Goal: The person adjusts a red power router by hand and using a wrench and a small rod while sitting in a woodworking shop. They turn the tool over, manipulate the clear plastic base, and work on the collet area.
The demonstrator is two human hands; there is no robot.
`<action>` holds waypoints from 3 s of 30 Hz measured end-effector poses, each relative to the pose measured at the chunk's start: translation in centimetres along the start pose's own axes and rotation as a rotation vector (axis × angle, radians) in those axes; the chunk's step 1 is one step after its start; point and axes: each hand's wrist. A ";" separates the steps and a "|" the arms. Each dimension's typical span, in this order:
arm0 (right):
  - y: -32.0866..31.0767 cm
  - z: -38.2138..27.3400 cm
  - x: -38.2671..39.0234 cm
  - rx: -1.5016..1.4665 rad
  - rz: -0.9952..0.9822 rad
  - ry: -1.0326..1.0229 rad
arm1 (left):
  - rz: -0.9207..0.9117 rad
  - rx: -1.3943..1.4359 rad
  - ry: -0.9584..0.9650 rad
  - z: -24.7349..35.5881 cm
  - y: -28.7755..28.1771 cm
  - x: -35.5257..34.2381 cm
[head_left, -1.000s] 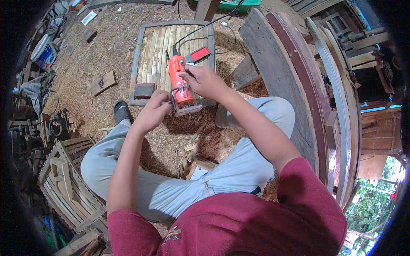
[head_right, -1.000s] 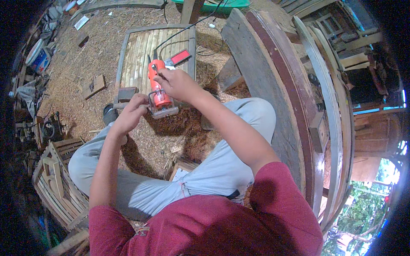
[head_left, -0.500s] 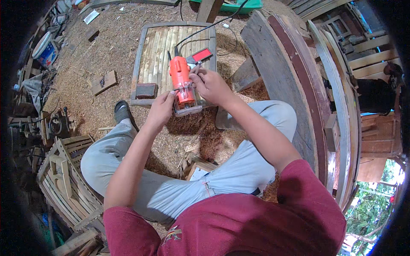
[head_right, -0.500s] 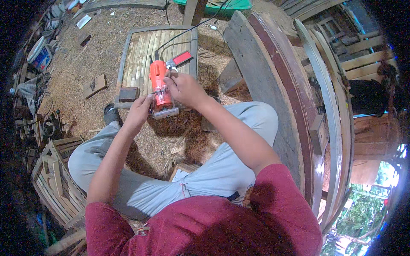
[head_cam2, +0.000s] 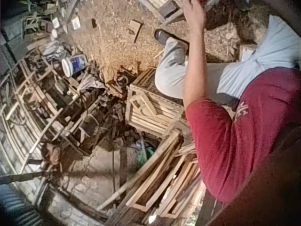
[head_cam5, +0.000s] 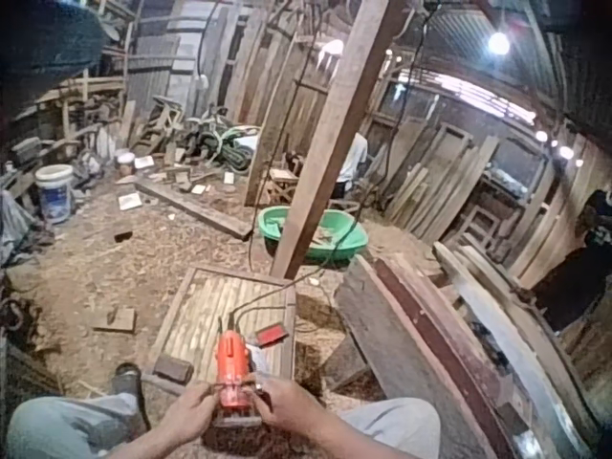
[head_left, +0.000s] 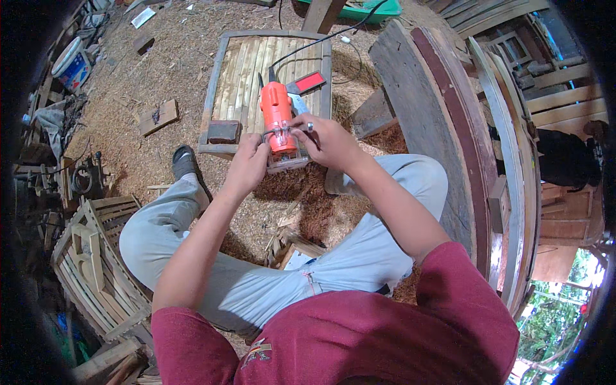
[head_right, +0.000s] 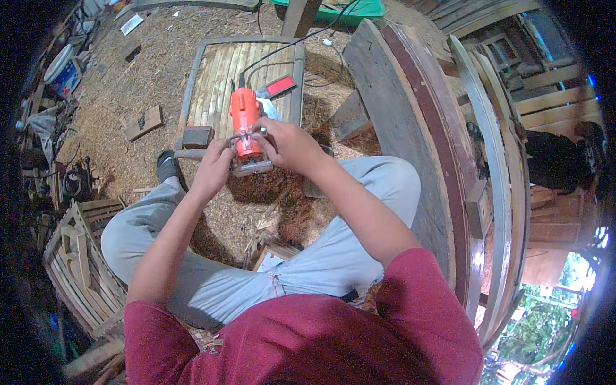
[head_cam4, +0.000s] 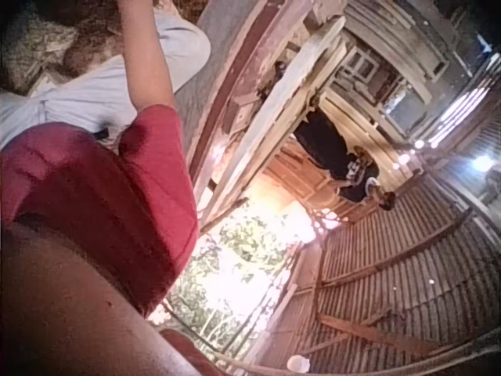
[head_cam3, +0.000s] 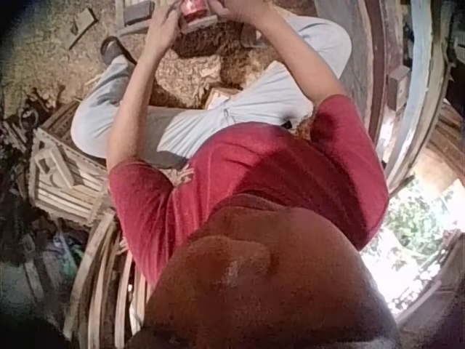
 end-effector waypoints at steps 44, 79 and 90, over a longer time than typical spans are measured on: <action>2.4 -1.9 0.8 0.199 0.046 -0.211 | 0.051 -0.162 0.080 1.5 0.1 0.7; 1.9 1.6 -1.7 -0.025 0.085 -0.068 | 0.042 -0.181 0.182 0.3 0.6 0.0; 1.1 1.5 -3.1 -0.048 0.030 0.074 | 0.040 -0.224 0.251 0.8 0.5 0.0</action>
Point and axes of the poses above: each hand's wrist, its own x-axis away from the middle knuckle, its own y-axis out of the palm, z = x × y, and after that the axes turned 10 degrees about -y, right-handed
